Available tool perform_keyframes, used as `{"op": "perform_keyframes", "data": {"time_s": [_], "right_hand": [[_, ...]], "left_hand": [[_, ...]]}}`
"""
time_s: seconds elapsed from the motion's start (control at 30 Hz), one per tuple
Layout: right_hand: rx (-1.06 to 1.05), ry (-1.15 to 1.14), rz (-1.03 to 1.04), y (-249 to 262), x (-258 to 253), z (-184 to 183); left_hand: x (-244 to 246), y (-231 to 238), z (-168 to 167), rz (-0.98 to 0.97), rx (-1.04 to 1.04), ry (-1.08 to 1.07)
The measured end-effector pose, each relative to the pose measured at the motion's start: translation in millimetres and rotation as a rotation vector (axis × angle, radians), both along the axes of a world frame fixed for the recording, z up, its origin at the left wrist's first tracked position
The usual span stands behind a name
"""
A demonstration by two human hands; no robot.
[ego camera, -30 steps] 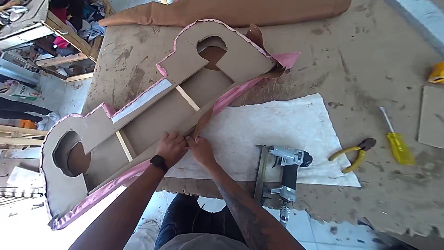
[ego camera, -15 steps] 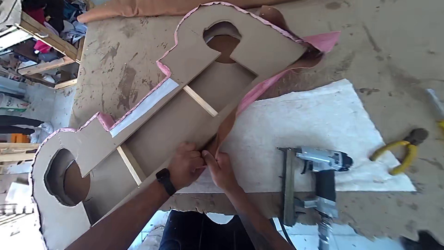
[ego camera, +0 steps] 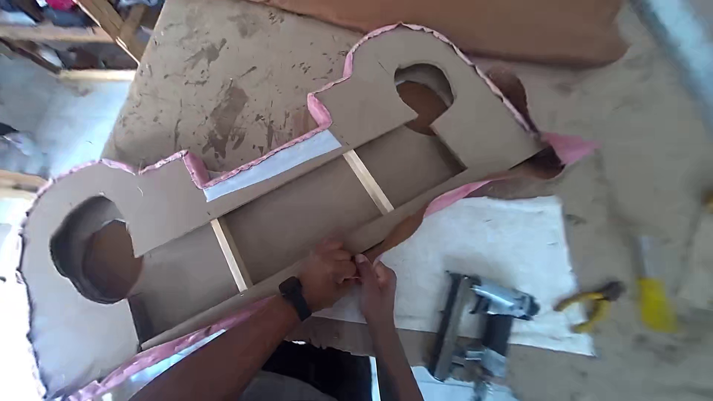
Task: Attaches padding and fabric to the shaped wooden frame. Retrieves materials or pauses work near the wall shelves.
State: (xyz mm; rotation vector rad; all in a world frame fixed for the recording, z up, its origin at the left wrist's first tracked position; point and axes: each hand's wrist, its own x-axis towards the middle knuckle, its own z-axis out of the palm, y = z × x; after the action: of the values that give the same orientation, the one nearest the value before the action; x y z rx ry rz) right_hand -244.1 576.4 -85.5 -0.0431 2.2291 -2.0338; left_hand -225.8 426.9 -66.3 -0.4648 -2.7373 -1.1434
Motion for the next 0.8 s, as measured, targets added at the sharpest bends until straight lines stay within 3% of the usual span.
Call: {"op": "perform_keyframes", "data": {"time_s": [0.13,0.23,0.3,0.4,0.5,0.6,0.7,0.8], "right_hand": [[0.214,0.01,0.193,22,-14,23],[0.433,-0.018,-0.09,91,-14,62],[0.747,-0.047,-0.333,165,-9,70],[0.958,-0.227,-0.354,256,7,56],[0.948,-0.4,-0.23,267,15,38],[0.986,-0.388,-0.216,260,3,25],[0.65,-0.362,-0.195,243,-2,55],[0.268,-0.308,0.059,210,-6,106]], "left_hand": [[2,-1,-3,0.119,0.052,-0.004],[2,-1,-3,0.211,0.078,0.01],[4,1,-4,0.265,0.095,0.023],[3,5,-7,0.368,0.089,0.048],[6,11,-5,0.474,0.065,0.031],[4,15,-2,0.568,0.0,0.01],[-1,14,2,0.601,-0.043,-0.058],[-3,8,6,0.54,-0.087,-0.223]]}}
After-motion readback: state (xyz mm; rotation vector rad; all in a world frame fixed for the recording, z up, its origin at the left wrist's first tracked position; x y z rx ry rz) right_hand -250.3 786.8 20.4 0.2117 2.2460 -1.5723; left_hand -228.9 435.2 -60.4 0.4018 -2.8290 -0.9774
